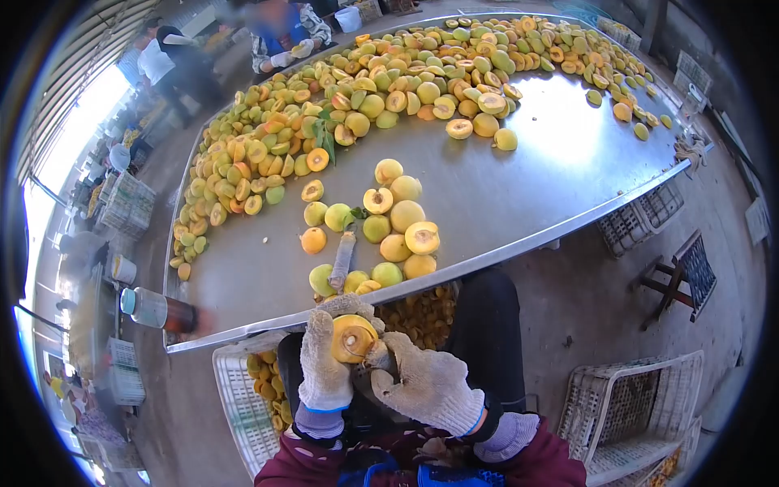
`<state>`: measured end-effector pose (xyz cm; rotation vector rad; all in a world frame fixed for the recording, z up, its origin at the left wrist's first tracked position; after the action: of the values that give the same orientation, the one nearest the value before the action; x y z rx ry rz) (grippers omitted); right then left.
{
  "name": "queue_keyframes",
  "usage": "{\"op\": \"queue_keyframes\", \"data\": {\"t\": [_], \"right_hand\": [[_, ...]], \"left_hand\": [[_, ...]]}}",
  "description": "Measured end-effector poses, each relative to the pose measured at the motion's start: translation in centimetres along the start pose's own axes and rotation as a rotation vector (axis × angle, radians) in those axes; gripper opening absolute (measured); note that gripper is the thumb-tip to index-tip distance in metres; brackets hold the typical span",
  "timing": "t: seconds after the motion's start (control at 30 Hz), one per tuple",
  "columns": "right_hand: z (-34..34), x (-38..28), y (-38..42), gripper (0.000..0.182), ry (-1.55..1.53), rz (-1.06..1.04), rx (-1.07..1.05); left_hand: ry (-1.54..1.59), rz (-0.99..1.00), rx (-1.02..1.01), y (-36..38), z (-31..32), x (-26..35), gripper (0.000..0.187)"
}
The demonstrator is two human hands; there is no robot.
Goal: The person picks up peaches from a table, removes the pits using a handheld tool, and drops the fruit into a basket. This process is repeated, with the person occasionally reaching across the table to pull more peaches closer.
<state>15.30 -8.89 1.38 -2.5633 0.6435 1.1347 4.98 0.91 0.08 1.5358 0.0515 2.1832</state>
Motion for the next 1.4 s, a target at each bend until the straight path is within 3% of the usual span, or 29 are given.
{"op": "queue_keyframes", "data": {"t": [0.17, 0.33, 0.37, 0.4, 0.43, 0.57, 0.63, 0.67, 0.7, 0.8, 0.83, 0.9, 1.03, 1.1, 1.13, 1.17, 1.23, 1.27, 1.37, 1.4], "right_hand": [[0.6, 0.0, 0.8, 0.038, -0.015, 0.042, -0.096], [1.2, 0.4, 1.6, 0.029, -0.181, -0.015, -0.04], [2.1, 1.0, 1.9, 0.028, -0.458, 0.202, -0.267], [3.0, 1.2, 2.5, 0.026, -0.735, 0.423, -0.492], [2.7, 1.3, 2.6, 0.026, -0.735, 0.428, -0.489], [2.5, 1.4, 3.2, 0.02, -1.042, 0.632, -0.735], [2.1, 1.2, 3.2, 0.019, -1.191, 0.677, -0.841], [1.8, 1.0, 3.5, 0.02, -1.229, 0.72, -0.889], [1.7, 0.9, 3.7, 0.022, -1.263, 0.759, -0.939], [2.3, 1.3, 3.7, 0.025, -1.369, 0.803, -0.903], [2.7, 1.7, 3.8, 0.025, -1.371, 0.801, -0.904], [3.2, 1.9, 4.1, 0.025, -1.515, 0.729, -0.986], [2.9, 1.5, 4.0, 0.024, -1.398, 0.742, -0.946], [2.9, 1.9, 3.7, 0.024, -1.33, 0.831, -0.857], [3.0, 2.0, 3.9, 0.024, -1.334, 0.838, -0.854], [3.1, 2.1, 4.0, 0.024, -1.327, 0.846, -0.873], [3.1, 2.3, 4.3, 0.024, -1.316, 0.86, -0.89], [3.1, 2.0, 4.5, 0.024, -1.338, 0.826, -0.951], [3.3, 1.9, 4.8, 0.025, -1.35, 0.812, -0.995], [3.6, 2.1, 4.6, 0.026, -1.349, 0.818, -0.941]], "left_hand": [[-0.078, 0.041, -0.011, 0.9, -0.1, -0.2, 0.05], [-0.172, 0.305, -0.004, 1.7, 0.1, 0.3, 0.042], [-0.172, 0.303, -0.005, 1.5, 0.0, 0.3, 0.042], [-0.358, 0.591, -0.054, 1.7, 0.4, 1.5, 0.038], [-0.543, 0.88, -0.104, 2.3, 1.0, 2.5, 0.034], [-0.7, 0.783, -0.171, 1.8, 2.5, 3.7, 0.026], [-0.799, 1.112, -0.249, 2.7, 3.3, 4.4, 0.024], [-0.792, 1.186, -0.296, 3.0, 3.9, 4.8, 0.024], [-0.79, 1.184, -0.297, 2.8, 4.1, 4.8, 0.024], [-0.866, 0.846, -0.337, 0.9, 4.2, 3.6, 0.026], [-0.868, 0.847, -0.337, 0.9, 4.2, 3.7, 0.026], [-0.89, 1.034, -0.439, 1.6, 4.7, 4.1, 0.024], [-0.999, 0.958, -0.423, 1.6, 5.0, 4.0, 0.023], [-0.844, 0.521, -0.35, 0.1, 3.7, 2.5, 0.025], [-0.784, 0.428, -0.325, -0.1, 3.2, 1.8, 0.028], [-0.783, 0.424, -0.328, 0.0, 3.2, 1.7, 0.028], [-1.044, 0.899, -0.37, 1.6, 4.4, 3.1, 0.02], [-1.024, 1.105, -0.435, 2.4, 4.7, 3.7, 0.022], [-1.042, 1.051, -0.448, 1.9, 4.7, 3.2, 0.022], [-1.139, 0.92, -0.411, 1.4, 4.7, 2.8, 0.019]]}}
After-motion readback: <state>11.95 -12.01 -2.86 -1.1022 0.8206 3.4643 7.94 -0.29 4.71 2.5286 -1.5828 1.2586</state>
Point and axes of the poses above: each hand's wrist, its own y-axis away from the middle knuckle, its own z-axis out of the palm, x = y × z, the point moved 5 cm from there along -y, towards the middle knuckle, and after that the axes turned 13 degrees about x, right-handed, at the moved point
